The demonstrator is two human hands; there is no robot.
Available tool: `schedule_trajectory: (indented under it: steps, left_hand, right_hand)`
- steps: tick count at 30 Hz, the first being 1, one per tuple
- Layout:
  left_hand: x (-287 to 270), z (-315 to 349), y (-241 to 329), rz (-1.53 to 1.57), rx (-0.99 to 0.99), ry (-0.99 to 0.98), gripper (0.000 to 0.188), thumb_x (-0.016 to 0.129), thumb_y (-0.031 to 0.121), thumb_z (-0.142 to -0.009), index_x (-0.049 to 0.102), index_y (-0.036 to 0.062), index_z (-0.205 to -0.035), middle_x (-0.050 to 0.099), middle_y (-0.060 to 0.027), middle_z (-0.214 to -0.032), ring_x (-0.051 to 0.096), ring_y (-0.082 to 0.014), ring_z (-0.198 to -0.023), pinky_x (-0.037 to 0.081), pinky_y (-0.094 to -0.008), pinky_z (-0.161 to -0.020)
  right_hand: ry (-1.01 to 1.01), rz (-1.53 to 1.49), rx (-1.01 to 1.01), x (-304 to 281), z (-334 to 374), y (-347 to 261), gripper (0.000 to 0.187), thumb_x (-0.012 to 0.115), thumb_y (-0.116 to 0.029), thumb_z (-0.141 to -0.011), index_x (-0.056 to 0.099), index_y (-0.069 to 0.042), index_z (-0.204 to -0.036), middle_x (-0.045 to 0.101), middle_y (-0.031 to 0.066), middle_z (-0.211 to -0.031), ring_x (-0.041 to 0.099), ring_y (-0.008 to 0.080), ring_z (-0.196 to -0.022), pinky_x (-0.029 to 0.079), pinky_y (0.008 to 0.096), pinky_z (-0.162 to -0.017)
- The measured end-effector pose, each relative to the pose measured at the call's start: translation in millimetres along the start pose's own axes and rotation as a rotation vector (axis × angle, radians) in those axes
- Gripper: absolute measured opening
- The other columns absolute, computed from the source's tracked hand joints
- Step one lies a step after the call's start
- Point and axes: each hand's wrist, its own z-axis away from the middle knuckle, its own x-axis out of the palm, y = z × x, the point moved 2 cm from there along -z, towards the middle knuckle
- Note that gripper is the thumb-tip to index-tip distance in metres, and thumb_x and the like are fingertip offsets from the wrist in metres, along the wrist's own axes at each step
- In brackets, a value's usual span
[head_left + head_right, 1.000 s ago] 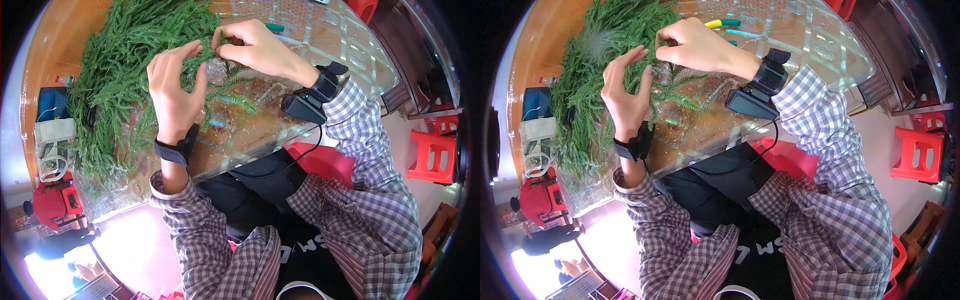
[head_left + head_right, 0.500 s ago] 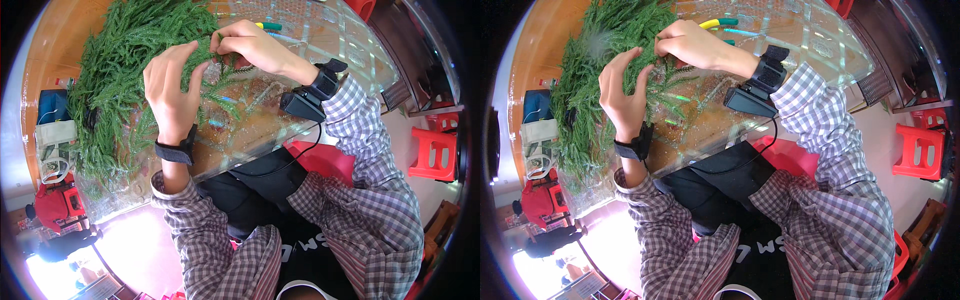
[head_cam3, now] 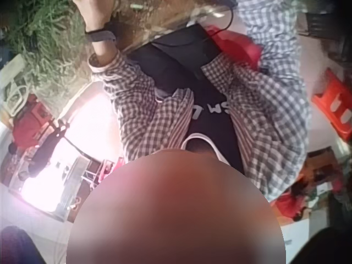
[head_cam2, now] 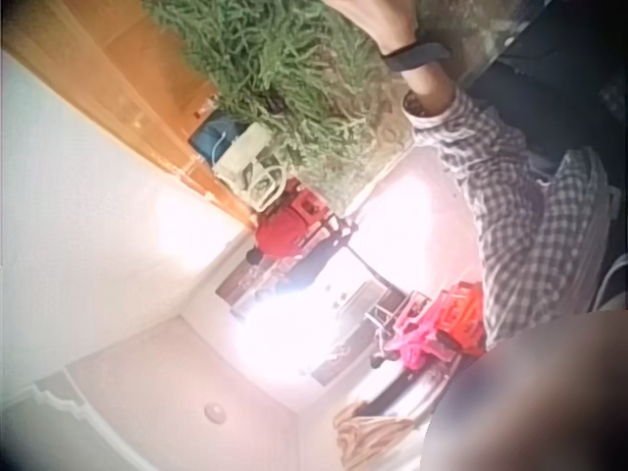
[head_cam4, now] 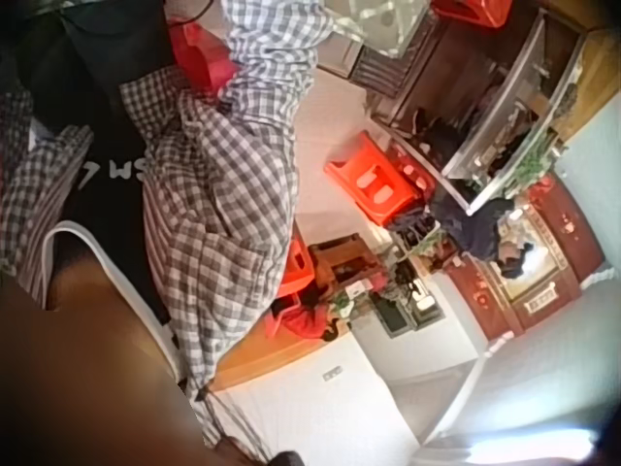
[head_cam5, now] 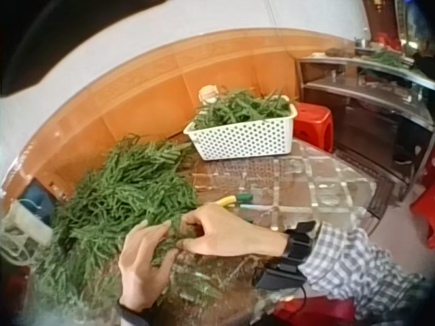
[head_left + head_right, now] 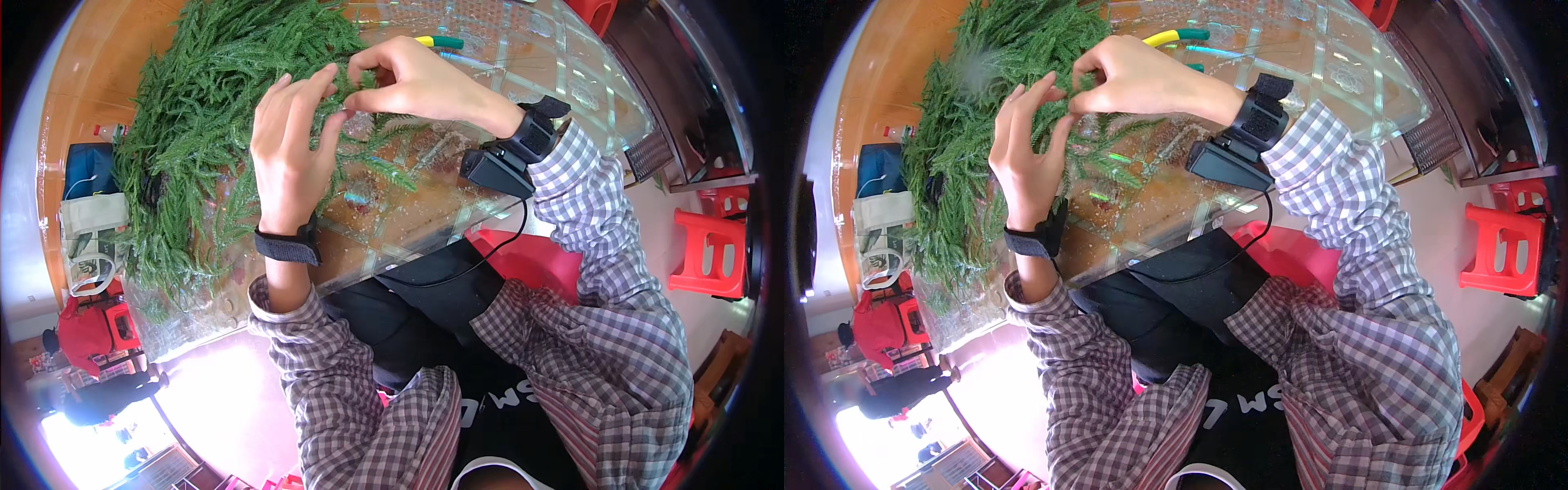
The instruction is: Stripping leaves from green plant stems.
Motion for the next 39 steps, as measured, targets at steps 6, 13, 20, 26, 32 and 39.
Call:
schedule_trajectory:
  steps: [6,13,20,26,32,39]
  left_hand:
    - [-0.6,0.3,3.2,0.007,-0.024,0.018,0.04,0.061,-0.004,-0.074,0.056,0.0043,-0.114,0.063,-0.0077,-0.087,0.06,-0.0251,-0.085,0.045,-0.0431,-0.09]
    - [0.7,1.7,2.0,0.018,-0.064,-0.002,0.04,0.058,-0.006,-0.076,0.055,0.0028,-0.114,0.062,-0.0104,-0.086,0.061,-0.0293,-0.085,0.046,-0.0418,-0.09]
    - [6.0,8.1,-10.6,0.13,-0.262,-0.048,0.035,0.059,-0.006,-0.075,0.059,0.0024,-0.109,0.065,-0.0123,-0.084,0.063,-0.0291,-0.086,0.049,-0.0345,-0.084]
    - [9.8,12.1,-21.9,0.447,-0.574,-0.148,0.029,0.062,-0.004,-0.075,0.063,0.0013,-0.103,0.068,-0.011,-0.087,0.064,-0.0157,-0.082,0.049,-0.0257,-0.076]
    - [8.7,16.1,-37.3,0.776,-0.75,-0.229,0.029,0.064,0.0,-0.077,0.061,-0.0041,-0.105,0.068,-0.009,-0.089,0.062,-0.0092,-0.082,0.049,-0.0212,-0.073]
    - [16.4,19.6,-47.5,0.998,-0.833,-0.223,0.034,0.066,0.001,-0.077,0.058,-0.0062,-0.109,0.067,-0.0097,-0.089,0.062,-0.0095,-0.079,0.049,-0.0193,-0.071]
  right_hand:
    - [0.065,-0.023,-0.04,4.6,0.5,1.1,0.02,0.069,-0.015,-0.077,0.06,0.0,-0.087,0.042,-0.0015,-0.058,0.034,0.0059,-0.054,0.026,0.0261,-0.047]
    - [0.141,0.103,-0.161,7.2,1.0,3.9,0.02,0.069,-0.012,-0.075,0.062,-0.002,-0.091,0.051,0.0048,-0.061,0.043,0.0118,-0.054,0.034,0.0274,-0.05]
    - [0.224,0.396,-0.43,8.7,-0.9,7.4,0.02,0.065,-0.006,-0.072,0.062,-0.004,-0.091,0.059,0.0123,-0.073,0.057,0.0267,-0.062,0.045,0.0329,-0.055]
    - [0.222,0.642,-0.596,6.7,1.4,8.3,0.025,0.062,-0.003,-0.066,0.062,-0.005,-0.09,0.059,0.0073,-0.079,0.058,0.026,-0.069,0.047,0.034,-0.058]
    - [0.237,0.809,-0.726,10.6,0.6,1.0,0.026,0.061,-0.005,-0.064,0.062,-0.006,-0.09,0.056,0.0031,-0.077,0.056,0.0209,-0.068,0.047,0.032,-0.057]
    - [0.367,0.802,-0.82,10.8,-0.9,2.4,0.023,0.061,-0.006,-0.067,0.061,-0.008,-0.09,0.056,0.0032,-0.075,0.056,0.0214,-0.066,0.046,0.0323,-0.055]
